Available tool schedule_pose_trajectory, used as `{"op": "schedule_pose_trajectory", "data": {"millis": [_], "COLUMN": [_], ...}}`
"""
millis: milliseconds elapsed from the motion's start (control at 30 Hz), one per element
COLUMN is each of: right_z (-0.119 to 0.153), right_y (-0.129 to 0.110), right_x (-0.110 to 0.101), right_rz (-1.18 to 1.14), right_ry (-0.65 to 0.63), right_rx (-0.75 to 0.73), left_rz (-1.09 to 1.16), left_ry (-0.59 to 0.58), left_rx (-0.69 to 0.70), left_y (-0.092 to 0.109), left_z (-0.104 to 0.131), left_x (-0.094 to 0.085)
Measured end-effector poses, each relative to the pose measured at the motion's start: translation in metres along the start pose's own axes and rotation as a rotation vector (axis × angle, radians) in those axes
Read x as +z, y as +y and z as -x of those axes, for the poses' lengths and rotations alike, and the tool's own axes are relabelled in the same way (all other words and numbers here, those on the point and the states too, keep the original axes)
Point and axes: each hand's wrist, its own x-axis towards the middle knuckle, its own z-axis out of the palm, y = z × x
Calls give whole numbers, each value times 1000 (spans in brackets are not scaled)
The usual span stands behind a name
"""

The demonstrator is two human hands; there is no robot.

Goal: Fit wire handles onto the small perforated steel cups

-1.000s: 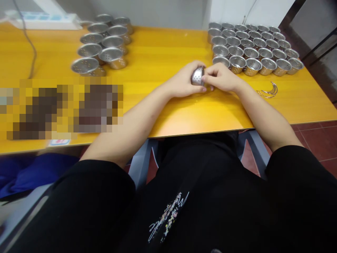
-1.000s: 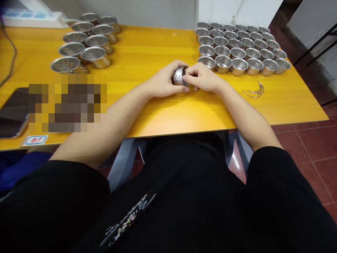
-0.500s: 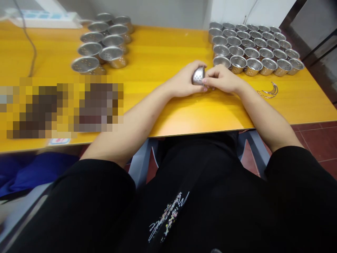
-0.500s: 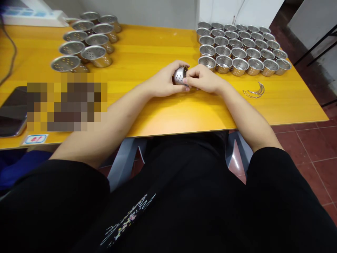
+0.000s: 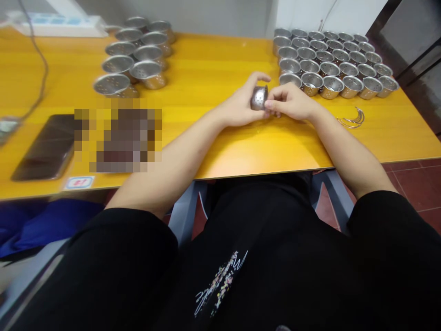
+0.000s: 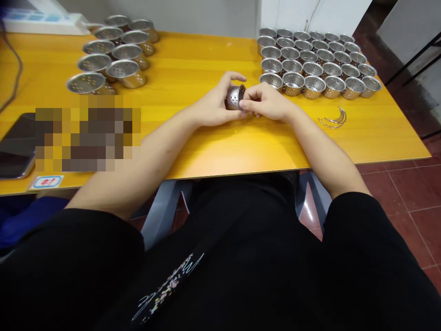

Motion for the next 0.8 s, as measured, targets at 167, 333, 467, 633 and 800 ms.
{"op": "schedule_pose_trajectory", "data": {"millis": [167, 333, 467, 633, 800], "right_z": [-1, 0, 0, 0, -2], "right_y": [0, -5, -9, -12, -3], "right_x": [4, 7, 9, 9, 4], "right_rz": [-76, -108, -103, -96, -176], "right_ry": [20, 12, 2, -8, -50], "right_rx": [32, 54, 55, 52, 26], "left_rz": [6, 42, 91, 104, 55], "left_ry": [27, 12, -35, -9, 22], "left_rx": [32, -12, -14, -28, -17], "left_y": [-2, -7, -9, -14, -16], "left_z": [-3, -5, -4, -6, -8], "left_x": [-1, -2, -2, 0, 4]}}
